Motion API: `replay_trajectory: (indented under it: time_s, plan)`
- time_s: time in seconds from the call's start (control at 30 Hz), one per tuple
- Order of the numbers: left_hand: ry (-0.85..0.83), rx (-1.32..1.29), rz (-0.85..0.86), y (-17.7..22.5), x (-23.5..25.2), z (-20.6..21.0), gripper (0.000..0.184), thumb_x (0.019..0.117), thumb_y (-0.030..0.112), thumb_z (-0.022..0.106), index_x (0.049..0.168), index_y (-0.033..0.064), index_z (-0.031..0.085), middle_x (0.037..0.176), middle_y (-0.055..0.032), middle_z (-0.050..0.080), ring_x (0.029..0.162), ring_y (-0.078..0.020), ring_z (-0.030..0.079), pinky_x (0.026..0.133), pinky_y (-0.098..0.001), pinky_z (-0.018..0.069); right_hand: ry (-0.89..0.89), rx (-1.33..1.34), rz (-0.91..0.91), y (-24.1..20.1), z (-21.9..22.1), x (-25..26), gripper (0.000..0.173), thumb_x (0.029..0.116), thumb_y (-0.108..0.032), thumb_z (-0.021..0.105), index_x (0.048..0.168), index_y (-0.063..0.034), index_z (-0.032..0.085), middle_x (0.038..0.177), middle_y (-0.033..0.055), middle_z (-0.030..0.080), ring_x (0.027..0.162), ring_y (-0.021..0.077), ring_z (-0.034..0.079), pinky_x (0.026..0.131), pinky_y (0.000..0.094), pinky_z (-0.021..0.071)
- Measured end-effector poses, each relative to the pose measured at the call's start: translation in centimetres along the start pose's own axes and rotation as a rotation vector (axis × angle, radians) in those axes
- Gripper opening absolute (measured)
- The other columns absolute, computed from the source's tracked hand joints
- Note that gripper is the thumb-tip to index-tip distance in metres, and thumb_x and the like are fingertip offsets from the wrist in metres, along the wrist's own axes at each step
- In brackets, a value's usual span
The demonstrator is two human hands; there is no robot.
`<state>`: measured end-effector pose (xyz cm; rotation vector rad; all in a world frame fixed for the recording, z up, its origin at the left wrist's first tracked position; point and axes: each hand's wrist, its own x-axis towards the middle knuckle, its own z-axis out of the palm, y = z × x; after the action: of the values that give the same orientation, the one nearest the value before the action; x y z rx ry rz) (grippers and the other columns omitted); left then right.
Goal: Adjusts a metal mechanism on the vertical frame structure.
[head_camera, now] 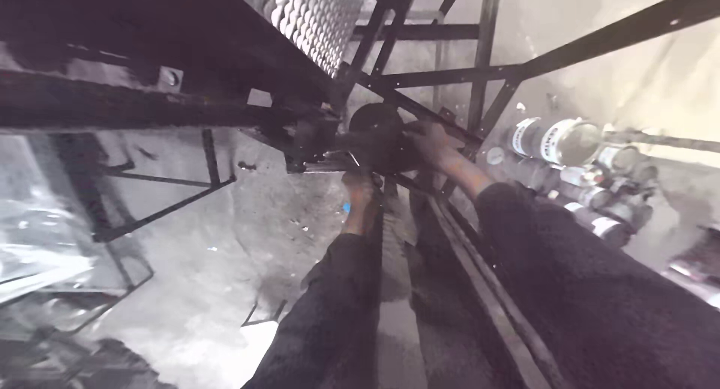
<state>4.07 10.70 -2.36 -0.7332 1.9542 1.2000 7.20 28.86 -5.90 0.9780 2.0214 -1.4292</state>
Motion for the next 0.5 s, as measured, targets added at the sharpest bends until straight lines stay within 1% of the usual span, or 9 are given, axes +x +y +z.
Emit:
replay_trajectory:
  time_s: [0.1, 0.2, 0.27, 0.3, 0.33, 0.37, 0.4, 0.43, 0.5]
  plan:
    - [-0.046, 0.045, 0.047, -0.9, 1.2, -0.3, 0.039, 0.1058, 0.041, 0.056, 0.106, 0.0022, 0.062, 0.069, -0.0034, 0.057, 0.053, -0.0111, 0.053, 0.054, -0.0300, 0.0531, 0.015, 0.045, 0.024, -0.5, -0.3, 0.2, 0.031, 0.1028, -0.030, 0.063, 0.125, -0.0105, 0.071, 0.119, 0.0137, 0.072, 0.111, 0.0286, 0.068, 0.099, 0.0538, 0.0515]
    - [-0.063, 0.094, 0.055, -1.6, 1.4, -1.1, 0.040, 0.1050, 0.039, 0.058, 0.114, -0.0001, 0.063, 0.082, -0.0105, 0.061, 0.066, -0.0170, 0.057, 0.064, -0.0365, 0.0542, -0.009, 0.025, 0.024, -0.7, -0.3, -0.3, 0.033, 0.1045, -0.033, 0.059, 0.125, -0.0104, 0.071, 0.119, 0.0158, 0.071, 0.113, 0.0312, 0.066, 0.100, 0.0559, 0.0502]
    - [-0.071, 0.062, 0.045, -1.3, 1.3, -1.1, 0.036, 0.1054, 0.034, 0.059, 0.117, 0.0002, 0.061, 0.084, -0.0097, 0.060, 0.065, -0.0156, 0.057, 0.063, -0.0338, 0.0544, -0.004, 0.006, 0.008, -0.9, -0.4, -0.4, 0.034, 0.1056, -0.033, 0.057, 0.125, -0.0084, 0.070, 0.120, 0.0177, 0.070, 0.114, 0.0334, 0.066, 0.101, 0.0571, 0.0494]
    - [-0.077, 0.006, 0.037, -1.0, 1.2, -1.0, 0.034, 0.1054, 0.032, 0.059, 0.118, 0.0008, 0.060, 0.081, -0.0074, 0.059, 0.062, -0.0135, 0.055, 0.061, -0.0311, 0.0536, 0.009, 0.015, 0.010, -0.9, -0.4, -0.3, 0.033, 0.1048, -0.032, 0.058, 0.124, -0.0081, 0.071, 0.119, 0.0180, 0.071, 0.113, 0.0338, 0.066, 0.100, 0.0575, 0.0501]
    - [-0.067, -0.082, 0.022, -0.9, 1.2, -0.7, 0.029, 0.1043, 0.030, 0.061, 0.117, 0.0036, 0.058, 0.077, -0.0043, 0.057, 0.057, -0.0110, 0.054, 0.056, -0.0282, 0.0527, 0.014, 0.049, 0.014, -0.9, -0.4, -0.3, 0.032, 0.1038, -0.032, 0.060, 0.123, -0.0079, 0.071, 0.115, 0.0174, 0.071, 0.108, 0.0323, 0.067, 0.096, 0.0560, 0.0519]
    - [-0.073, -0.182, 0.003, -1.4, 1.5, -0.6, 0.027, 0.1031, 0.027, 0.063, 0.119, 0.0064, 0.056, 0.077, -0.0032, 0.057, 0.055, -0.0104, 0.053, 0.053, -0.0278, 0.0519, 0.008, 0.100, 0.021, -0.9, -0.4, -0.5, 0.032, 0.1028, -0.031, 0.062, 0.124, -0.0082, 0.070, 0.111, 0.0157, 0.072, 0.101, 0.0290, 0.069, 0.092, 0.0524, 0.0545]
    - [-0.074, -0.252, 0.003, -1.6, 1.6, -0.5, 0.027, 0.1021, 0.025, 0.065, 0.120, 0.0072, 0.057, 0.076, -0.0037, 0.058, 0.054, -0.0106, 0.053, 0.051, -0.0281, 0.0515, 0.001, 0.163, 0.025, -0.7, -0.3, -0.4, 0.033, 0.1012, -0.029, 0.064, 0.127, -0.0093, 0.068, 0.105, 0.0134, 0.073, 0.090, 0.0241, 0.071, 0.084, 0.0466, 0.0582]
    - [-0.079, -0.293, 0.001, -1.5, 1.6, -0.3, 0.026, 0.1018, 0.025, 0.065, 0.119, 0.0069, 0.058, 0.076, -0.0042, 0.058, 0.054, -0.0111, 0.052, 0.051, -0.0283, 0.0511, -0.009, 0.225, 0.018, -0.4, -0.2, 0.1, 0.037, 0.0996, -0.025, 0.066, 0.133, -0.0097, 0.064, 0.102, 0.0132, 0.074, 0.083, 0.0221, 0.072, 0.078, 0.0434, 0.0605]
    - [-0.069, -0.319, 0.013, -1.3, 1.4, 0.1, 0.023, 0.1022, 0.026, 0.064, 0.112, 0.0056, 0.060, 0.070, -0.0033, 0.056, 0.050, -0.0106, 0.051, 0.048, -0.0269, 0.0495, -0.009, 0.279, -0.005, -0.1, -0.2, 0.7, 0.045, 0.0966, -0.018, 0.070, 0.140, -0.0117, 0.058, 0.101, 0.0148, 0.074, 0.079, 0.0233, 0.072, 0.074, 0.0431, 0.0611]
